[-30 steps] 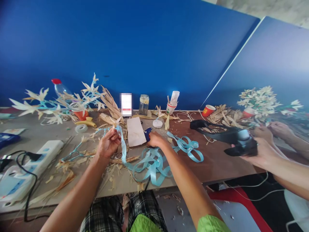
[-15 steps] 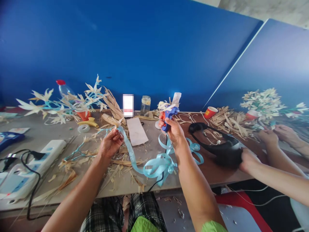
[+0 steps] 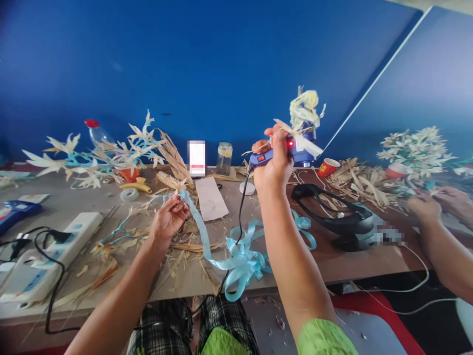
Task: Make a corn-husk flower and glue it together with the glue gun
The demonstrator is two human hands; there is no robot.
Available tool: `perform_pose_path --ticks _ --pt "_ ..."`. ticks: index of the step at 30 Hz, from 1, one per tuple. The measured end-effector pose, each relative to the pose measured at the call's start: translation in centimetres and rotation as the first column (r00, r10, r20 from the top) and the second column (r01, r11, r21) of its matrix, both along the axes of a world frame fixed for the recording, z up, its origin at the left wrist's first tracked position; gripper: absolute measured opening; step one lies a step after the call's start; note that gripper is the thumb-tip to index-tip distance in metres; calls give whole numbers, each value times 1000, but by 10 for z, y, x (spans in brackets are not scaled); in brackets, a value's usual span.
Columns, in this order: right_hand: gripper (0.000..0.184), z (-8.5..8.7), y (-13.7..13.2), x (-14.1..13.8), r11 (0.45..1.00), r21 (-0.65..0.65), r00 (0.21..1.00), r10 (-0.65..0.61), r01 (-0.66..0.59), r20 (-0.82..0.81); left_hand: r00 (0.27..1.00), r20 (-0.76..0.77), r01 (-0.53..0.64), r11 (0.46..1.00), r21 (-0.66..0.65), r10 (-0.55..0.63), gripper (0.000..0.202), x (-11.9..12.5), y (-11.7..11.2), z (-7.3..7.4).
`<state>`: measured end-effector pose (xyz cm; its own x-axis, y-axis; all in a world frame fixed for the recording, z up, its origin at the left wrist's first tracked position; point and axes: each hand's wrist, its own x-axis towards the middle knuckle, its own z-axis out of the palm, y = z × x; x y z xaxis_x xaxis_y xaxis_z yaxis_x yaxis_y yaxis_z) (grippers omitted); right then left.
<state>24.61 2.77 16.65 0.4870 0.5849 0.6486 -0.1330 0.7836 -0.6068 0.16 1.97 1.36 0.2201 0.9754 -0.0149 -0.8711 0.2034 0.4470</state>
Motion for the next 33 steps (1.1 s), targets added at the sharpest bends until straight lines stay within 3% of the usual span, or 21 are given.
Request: perform_pose_path --ticks 3,5,7,11,13,15,18,24,27,33 --pt "35 -1 -9 -6 997 -67 998 46 -42 54 1000 11 -1 1000 4 0 14 -1 0 1" --pt "32 -18 -21 -17 964 -189 975 204 -184 90 1000 17 -2 1000 1 2 14 -1 0 2" --pt "34 -45 -33 -29 877 -369 929 361 -308 82 1000 7 -13 1000 -8 13 14 0 0 4" --pt "38 -102 -43 -45 711 -534 867 491 -457 -89 999 -34 -32 999 -20 31 14 1 0 4" --pt "39 -121 -41 -46 639 -578 826 551 -508 -117 998 -46 -34 999 -13 33 14 1 1 3" --pt "38 -133 -39 -45 600 -614 793 605 -513 -70 997 -62 -40 999 -8 40 13 1 1 1" --pt "37 -138 -40 -45 611 -664 779 623 -430 69 995 -90 -43 999 -17 41 14 0 1 1" --pt "37 -126 -49 -54 590 -738 697 678 -327 233 991 -134 -30 999 -15 28 12 5 -2 4" --pt "34 -126 -48 -57 620 -723 683 671 -305 288 989 -147 -29 999 -23 25 13 8 -3 6" --pt "28 -141 -40 -58 670 -697 663 646 -255 378 985 -171 -30 999 -45 22 16 9 -2 4"
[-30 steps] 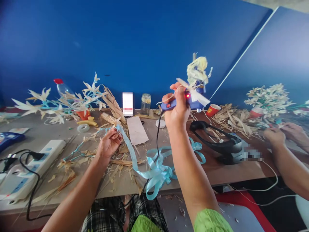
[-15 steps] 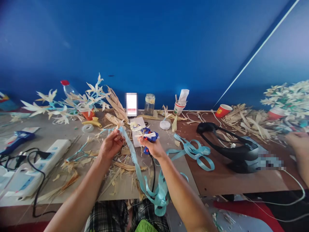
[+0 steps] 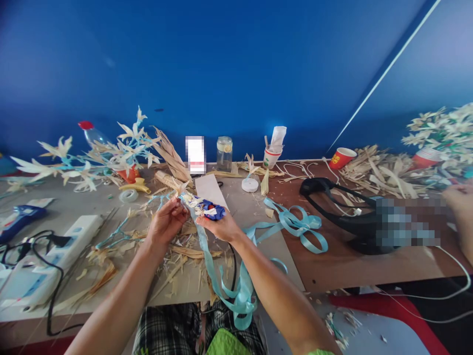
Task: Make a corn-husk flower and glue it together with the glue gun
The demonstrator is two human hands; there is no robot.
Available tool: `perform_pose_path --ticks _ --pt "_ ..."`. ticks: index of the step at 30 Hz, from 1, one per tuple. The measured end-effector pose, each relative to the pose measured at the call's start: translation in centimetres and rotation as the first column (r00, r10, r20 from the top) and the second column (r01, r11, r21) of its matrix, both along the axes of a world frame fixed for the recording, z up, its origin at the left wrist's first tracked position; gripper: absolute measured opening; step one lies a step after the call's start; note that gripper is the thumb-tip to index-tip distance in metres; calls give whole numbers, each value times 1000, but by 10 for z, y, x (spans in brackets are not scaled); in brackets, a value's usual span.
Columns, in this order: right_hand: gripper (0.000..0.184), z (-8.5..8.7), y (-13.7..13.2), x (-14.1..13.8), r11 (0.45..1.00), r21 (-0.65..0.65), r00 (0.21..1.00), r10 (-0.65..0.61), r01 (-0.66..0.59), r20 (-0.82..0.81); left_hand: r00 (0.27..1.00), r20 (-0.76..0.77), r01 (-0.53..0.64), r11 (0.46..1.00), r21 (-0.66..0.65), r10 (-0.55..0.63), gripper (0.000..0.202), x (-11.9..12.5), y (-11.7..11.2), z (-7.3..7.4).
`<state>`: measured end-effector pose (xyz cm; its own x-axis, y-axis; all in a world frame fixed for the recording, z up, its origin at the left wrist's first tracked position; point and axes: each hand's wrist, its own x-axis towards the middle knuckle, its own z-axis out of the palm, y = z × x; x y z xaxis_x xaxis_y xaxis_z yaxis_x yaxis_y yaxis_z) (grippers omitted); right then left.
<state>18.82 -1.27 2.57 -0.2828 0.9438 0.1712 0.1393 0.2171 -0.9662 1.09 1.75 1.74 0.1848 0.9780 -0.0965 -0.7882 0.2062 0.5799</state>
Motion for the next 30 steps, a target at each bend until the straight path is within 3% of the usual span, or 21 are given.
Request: perform_pose_path --ticks 8,30 --pt "28 -11 4 -2 1000 -11 1000 -4 4 21 999 33 20 1000 -5 -20 13 2 -1 1" --pt "23 6 -4 -6 999 12 998 -50 49 26 1000 -10 8 1000 -23 -8 16 4 -1 0"
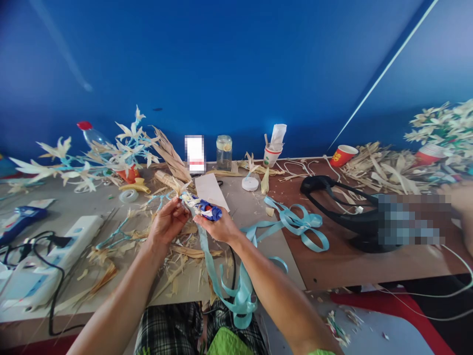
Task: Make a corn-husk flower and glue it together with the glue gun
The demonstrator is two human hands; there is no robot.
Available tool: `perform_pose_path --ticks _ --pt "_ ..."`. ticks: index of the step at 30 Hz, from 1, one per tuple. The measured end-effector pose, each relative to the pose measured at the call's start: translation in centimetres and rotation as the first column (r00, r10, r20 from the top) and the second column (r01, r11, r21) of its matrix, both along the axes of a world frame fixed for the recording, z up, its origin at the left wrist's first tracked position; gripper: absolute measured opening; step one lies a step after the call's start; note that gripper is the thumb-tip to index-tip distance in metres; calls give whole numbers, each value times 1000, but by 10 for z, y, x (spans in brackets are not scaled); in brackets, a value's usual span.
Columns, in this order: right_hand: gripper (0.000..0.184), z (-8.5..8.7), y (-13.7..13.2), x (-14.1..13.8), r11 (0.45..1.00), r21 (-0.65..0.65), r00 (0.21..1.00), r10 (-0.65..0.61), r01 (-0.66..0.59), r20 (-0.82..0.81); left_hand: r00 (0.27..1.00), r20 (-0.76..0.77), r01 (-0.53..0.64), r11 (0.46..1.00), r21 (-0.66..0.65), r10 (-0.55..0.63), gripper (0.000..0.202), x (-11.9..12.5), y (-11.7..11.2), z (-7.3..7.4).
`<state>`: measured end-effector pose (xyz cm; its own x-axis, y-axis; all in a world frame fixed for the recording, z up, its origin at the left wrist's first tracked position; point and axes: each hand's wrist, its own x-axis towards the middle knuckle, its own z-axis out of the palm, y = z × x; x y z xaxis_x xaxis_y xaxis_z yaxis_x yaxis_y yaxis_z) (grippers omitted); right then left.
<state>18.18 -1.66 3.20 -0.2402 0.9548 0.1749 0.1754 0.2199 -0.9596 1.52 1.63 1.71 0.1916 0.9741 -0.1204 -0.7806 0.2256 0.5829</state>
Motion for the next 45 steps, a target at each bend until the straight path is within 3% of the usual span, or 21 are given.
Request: perform_pose_path --ticks 9,20,45 --pt "23 -6 1 1 999 22 999 24 -25 41 997 -15 -75 995 -66 74 24 2 1 -2" --pt "24 -8 0 2 998 49 999 31 -33 24 985 -140 -103 994 -26 98 37 3 -3 2" --pt "28 -11 2 2 995 83 996 42 -49 79 972 -157 -179 984 -18 174 35 6 -3 4"
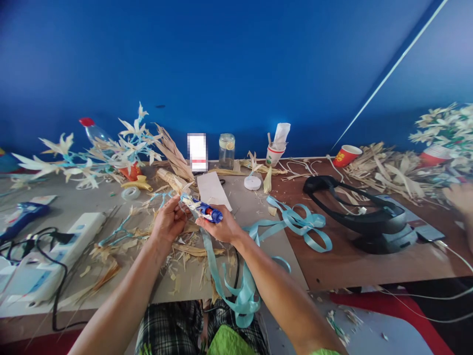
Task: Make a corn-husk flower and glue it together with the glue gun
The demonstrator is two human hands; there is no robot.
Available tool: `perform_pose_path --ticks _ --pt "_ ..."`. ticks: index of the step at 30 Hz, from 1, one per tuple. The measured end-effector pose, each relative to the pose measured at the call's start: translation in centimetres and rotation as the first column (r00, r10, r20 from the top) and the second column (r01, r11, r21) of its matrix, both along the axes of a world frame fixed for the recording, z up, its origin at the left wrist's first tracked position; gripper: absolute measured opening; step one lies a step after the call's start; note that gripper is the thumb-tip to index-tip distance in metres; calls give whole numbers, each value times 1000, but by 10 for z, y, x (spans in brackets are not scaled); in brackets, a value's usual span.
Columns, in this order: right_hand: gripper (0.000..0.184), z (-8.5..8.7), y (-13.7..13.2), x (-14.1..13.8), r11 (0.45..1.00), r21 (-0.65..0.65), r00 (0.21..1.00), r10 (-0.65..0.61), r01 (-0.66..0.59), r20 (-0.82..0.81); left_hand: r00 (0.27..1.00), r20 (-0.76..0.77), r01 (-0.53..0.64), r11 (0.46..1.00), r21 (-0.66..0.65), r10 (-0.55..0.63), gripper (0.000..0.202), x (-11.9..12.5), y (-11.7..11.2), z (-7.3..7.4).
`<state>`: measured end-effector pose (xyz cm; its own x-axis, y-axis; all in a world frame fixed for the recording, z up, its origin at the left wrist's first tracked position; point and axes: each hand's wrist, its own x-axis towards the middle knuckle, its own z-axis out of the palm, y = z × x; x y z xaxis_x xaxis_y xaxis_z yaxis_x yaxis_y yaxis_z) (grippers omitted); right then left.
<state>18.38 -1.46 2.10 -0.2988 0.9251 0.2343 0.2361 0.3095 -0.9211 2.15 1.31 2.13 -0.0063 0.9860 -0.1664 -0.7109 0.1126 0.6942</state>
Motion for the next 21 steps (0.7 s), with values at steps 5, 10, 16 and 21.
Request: perform_pose_path --ticks 5,10,16,21 --pt "28 0 0 0 1000 15 1000 -14 15 -17 1000 -22 10 1000 -14 -10 34 0 0 0" --pt "28 -1 0 1 1000 13 999 -17 16 31 1000 -30 -7 1000 -23 7 35 0 0 -1" --pt "26 1 -1 5 999 -19 998 -31 30 -50 1000 -28 -15 1000 -4 14 36 -1 2 -1" --pt "26 -2 1 2 998 -50 998 -29 26 -53 999 -32 5 1000 -20 -6 35 2 0 1"
